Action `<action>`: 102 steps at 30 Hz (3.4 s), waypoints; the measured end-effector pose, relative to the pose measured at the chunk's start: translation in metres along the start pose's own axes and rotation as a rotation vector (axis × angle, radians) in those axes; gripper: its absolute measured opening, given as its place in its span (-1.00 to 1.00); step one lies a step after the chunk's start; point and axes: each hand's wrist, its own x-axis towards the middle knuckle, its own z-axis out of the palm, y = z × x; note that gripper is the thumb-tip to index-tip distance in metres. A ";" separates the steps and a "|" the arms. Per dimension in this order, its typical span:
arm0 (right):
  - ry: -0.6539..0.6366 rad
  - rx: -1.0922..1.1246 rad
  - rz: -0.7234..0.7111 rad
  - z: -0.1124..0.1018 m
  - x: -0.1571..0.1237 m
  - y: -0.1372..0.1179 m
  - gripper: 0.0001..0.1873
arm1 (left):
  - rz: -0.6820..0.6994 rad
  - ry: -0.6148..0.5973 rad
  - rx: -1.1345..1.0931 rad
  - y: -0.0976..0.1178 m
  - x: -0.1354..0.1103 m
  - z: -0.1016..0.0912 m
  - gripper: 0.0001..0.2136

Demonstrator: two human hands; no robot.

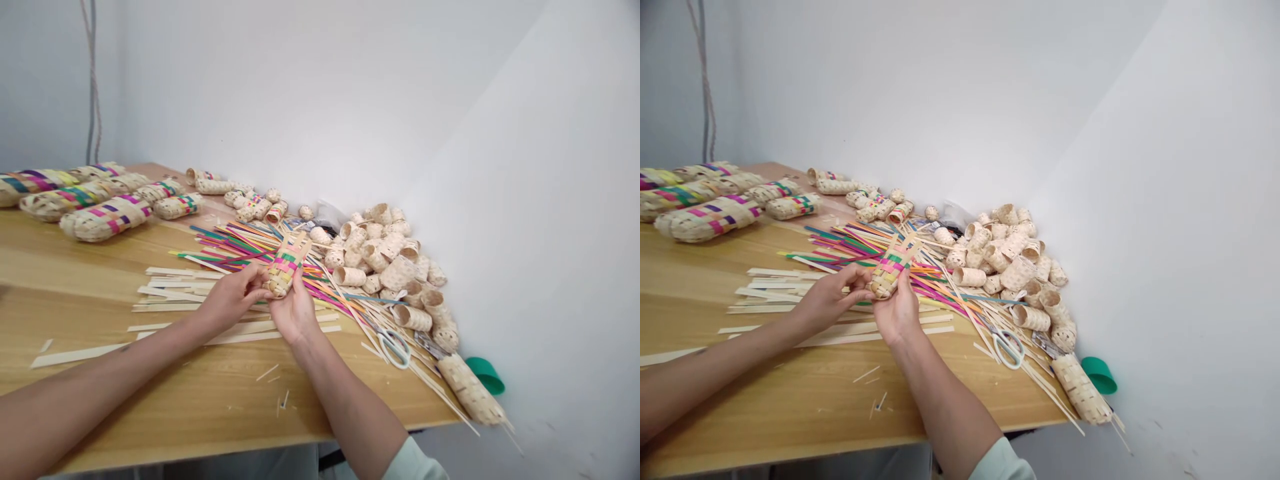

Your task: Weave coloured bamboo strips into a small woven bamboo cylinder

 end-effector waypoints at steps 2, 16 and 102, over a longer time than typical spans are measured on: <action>-0.008 -0.010 -0.003 0.000 0.000 0.000 -0.53 | 0.003 0.002 0.003 -0.001 0.000 0.001 -0.82; 0.047 -0.119 -0.099 -0.008 0.005 -0.007 -0.82 | -0.017 -0.056 -0.236 -0.001 0.002 -0.003 -0.57; -0.182 -1.375 -0.623 -0.022 0.000 -0.004 -0.35 | -0.418 0.049 -0.914 -0.002 0.010 -0.016 -0.53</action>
